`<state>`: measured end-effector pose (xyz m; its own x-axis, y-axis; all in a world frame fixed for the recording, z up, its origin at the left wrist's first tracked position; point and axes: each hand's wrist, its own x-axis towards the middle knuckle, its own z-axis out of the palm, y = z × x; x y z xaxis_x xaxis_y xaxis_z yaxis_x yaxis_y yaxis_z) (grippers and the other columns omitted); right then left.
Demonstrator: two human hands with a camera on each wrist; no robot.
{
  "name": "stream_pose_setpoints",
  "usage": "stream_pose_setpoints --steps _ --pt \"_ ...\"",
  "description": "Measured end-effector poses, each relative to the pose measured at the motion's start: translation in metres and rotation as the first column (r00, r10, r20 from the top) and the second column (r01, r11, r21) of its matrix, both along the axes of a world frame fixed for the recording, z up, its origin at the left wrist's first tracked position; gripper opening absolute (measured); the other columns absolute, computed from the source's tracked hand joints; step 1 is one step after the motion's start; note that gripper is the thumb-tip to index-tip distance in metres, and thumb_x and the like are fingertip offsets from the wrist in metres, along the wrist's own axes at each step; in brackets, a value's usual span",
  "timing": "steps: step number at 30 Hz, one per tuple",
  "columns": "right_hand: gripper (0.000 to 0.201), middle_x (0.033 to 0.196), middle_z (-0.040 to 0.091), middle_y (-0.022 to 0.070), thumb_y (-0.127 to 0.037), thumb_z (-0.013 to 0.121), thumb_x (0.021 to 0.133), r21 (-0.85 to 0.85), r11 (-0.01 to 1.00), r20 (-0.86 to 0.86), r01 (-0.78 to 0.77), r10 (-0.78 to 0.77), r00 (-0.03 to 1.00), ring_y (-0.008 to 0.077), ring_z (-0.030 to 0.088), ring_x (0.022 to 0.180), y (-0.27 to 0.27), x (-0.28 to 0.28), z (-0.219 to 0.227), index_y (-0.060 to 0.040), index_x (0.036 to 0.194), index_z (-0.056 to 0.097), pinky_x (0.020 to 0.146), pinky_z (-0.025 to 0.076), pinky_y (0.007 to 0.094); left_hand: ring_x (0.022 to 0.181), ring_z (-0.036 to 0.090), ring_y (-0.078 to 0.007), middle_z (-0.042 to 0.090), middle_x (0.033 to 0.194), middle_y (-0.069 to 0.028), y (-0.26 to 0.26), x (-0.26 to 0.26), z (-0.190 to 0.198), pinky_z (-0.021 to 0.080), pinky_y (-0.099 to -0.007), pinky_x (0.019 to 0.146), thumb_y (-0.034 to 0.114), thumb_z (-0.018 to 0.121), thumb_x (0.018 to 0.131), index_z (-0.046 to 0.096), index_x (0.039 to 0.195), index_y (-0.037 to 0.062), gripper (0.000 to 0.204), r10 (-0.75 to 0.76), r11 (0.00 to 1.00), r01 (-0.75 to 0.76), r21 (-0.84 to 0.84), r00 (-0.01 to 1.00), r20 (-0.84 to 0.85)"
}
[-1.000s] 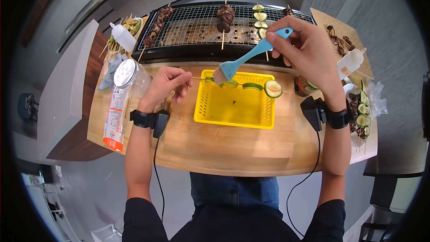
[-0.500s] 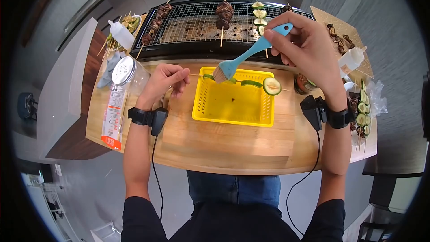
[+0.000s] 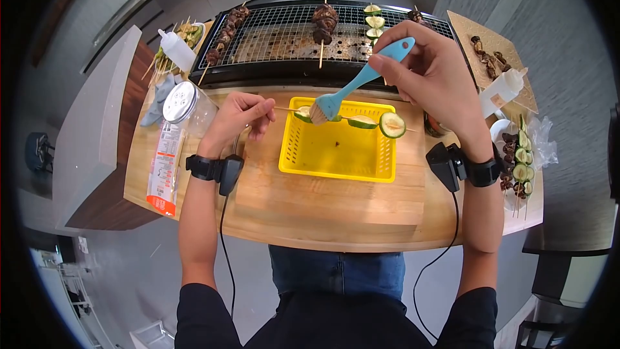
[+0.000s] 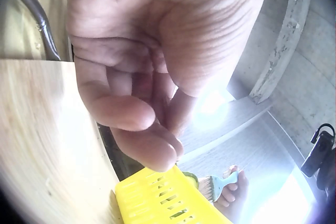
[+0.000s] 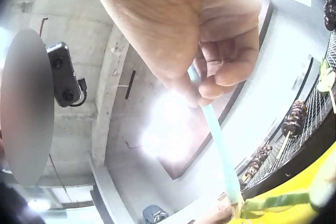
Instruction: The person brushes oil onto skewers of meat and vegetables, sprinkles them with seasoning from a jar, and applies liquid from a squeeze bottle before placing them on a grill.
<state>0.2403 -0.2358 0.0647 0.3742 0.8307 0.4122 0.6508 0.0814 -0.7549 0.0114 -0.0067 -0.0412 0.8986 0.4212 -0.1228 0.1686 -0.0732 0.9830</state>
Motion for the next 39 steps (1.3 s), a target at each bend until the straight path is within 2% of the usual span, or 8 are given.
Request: stream_pose_setpoints --steps 5,12,17,21,24,29,35,39 --pt "0.018 0.053 0.048 -0.0048 -0.022 0.069 0.085 -0.130 0.991 -0.019 -0.032 0.029 0.999 0.0024 0.038 0.047 0.0018 -0.0007 -0.0001 -0.0059 0.091 0.068 0.044 0.029 0.0216 0.045 0.057 -0.0082 0.059 0.056 -0.0008 -0.0011 -0.0004 0.0013 0.039 -0.0195 0.041 0.030 0.061 0.093 0.065 0.075 0.0018 0.034 0.002 1.000 -0.002 0.009 1.000 -0.002" --pt "0.018 0.056 0.056 -0.0025 -0.022 0.066 0.088 -0.067 0.997 -0.037 -0.034 0.032 0.999 0.0017 0.045 0.048 0.0008 -0.0006 -0.0002 -0.0053 0.095 0.068 0.045 0.033 0.0200 0.046 0.057 -0.0082 0.059 0.057 -0.0008 -0.0004 -0.0002 0.0007 0.039 -0.0191 0.041 0.030 0.061 0.093 0.065 0.076 0.0019 0.033 -0.008 1.000 0.008 0.012 1.000 0.007" --pt "0.020 0.059 0.062 0.0007 -0.021 0.064 0.089 -0.068 0.991 -0.182 -0.116 0.102 0.978 0.0025 0.052 0.048 0.0006 -0.0061 0.0020 -0.0032 0.096 0.067 0.045 0.037 0.0191 0.045 0.057 -0.0093 0.059 0.057 -0.0029 0.0006 -0.0005 -0.0018 0.038 -0.0196 0.040 0.027 0.058 0.095 0.064 0.077 0.0004 0.033 -0.014 0.999 0.013 0.029 1.000 0.012" --pt "0.019 0.059 0.062 0.0007 -0.021 0.064 0.089 -0.121 0.983 -0.141 -0.135 0.118 0.983 0.0030 0.051 0.047 -0.0004 -0.0061 0.0052 -0.0030 0.095 0.066 0.044 0.037 0.0195 0.045 0.056 -0.0095 0.059 0.057 -0.0030 0.0016 -0.0006 -0.0022 0.038 -0.0197 0.040 0.027 0.058 0.095 0.064 0.077 0.0004 0.033 -0.016 1.000 0.016 0.025 1.000 0.014" --pt "0.019 0.059 0.062 0.0011 -0.021 0.063 0.090 -0.063 0.996 -0.080 -0.065 0.060 0.995 0.0035 0.052 0.047 0.0008 -0.0021 0.0004 -0.0026 0.095 0.066 0.044 0.038 0.0194 0.044 0.056 -0.0094 0.060 0.057 -0.0031 0.0017 -0.0002 -0.0024 0.038 -0.0198 0.040 0.027 0.058 0.095 0.064 0.077 0.0004 0.032 -0.017 1.000 0.016 0.027 1.000 0.013" --pt "0.021 0.059 0.063 0.0022 -0.022 0.062 0.091 -0.059 0.988 -0.230 -0.142 0.125 0.965 0.0048 0.054 0.047 0.0028 -0.0074 -0.0006 -0.0022 0.096 0.066 0.044 0.040 0.0196 0.045 0.056 -0.0094 0.060 0.057 -0.0030 0.0004 0.0002 -0.0018 0.039 -0.0198 0.040 0.026 0.058 0.095 0.064 0.078 0.0005 0.032 -0.012 1.000 0.012 0.025 1.000 0.016" --pt "0.022 0.063 0.066 0.0048 -0.022 0.060 0.092 -0.145 0.983 -0.111 -0.113 0.097 0.989 0.0055 0.056 0.047 0.0012 -0.0071 0.0030 -0.0011 0.096 0.066 0.045 0.041 0.0195 0.045 0.057 -0.0094 0.060 0.058 -0.0030 0.0001 0.0000 -0.0017 0.039 -0.0198 0.040 0.026 0.059 0.095 0.064 0.078 0.0006 0.031 -0.010 0.999 0.009 0.031 1.000 0.018" --pt "0.021 0.064 0.067 0.0047 -0.021 0.060 0.091 -0.070 0.993 -0.097 -0.099 0.092 0.991 0.0059 0.056 0.046 0.0027 -0.0020 -0.0006 -0.0009 0.097 0.066 0.045 0.041 0.0192 0.046 0.057 -0.0093 0.060 0.058 -0.0029 -0.0012 0.0001 -0.0001 0.039 -0.0196 0.040 0.026 0.059 0.095 0.064 0.079 0.0007 0.031 -0.012 0.999 0.012 0.030 1.000 0.015"
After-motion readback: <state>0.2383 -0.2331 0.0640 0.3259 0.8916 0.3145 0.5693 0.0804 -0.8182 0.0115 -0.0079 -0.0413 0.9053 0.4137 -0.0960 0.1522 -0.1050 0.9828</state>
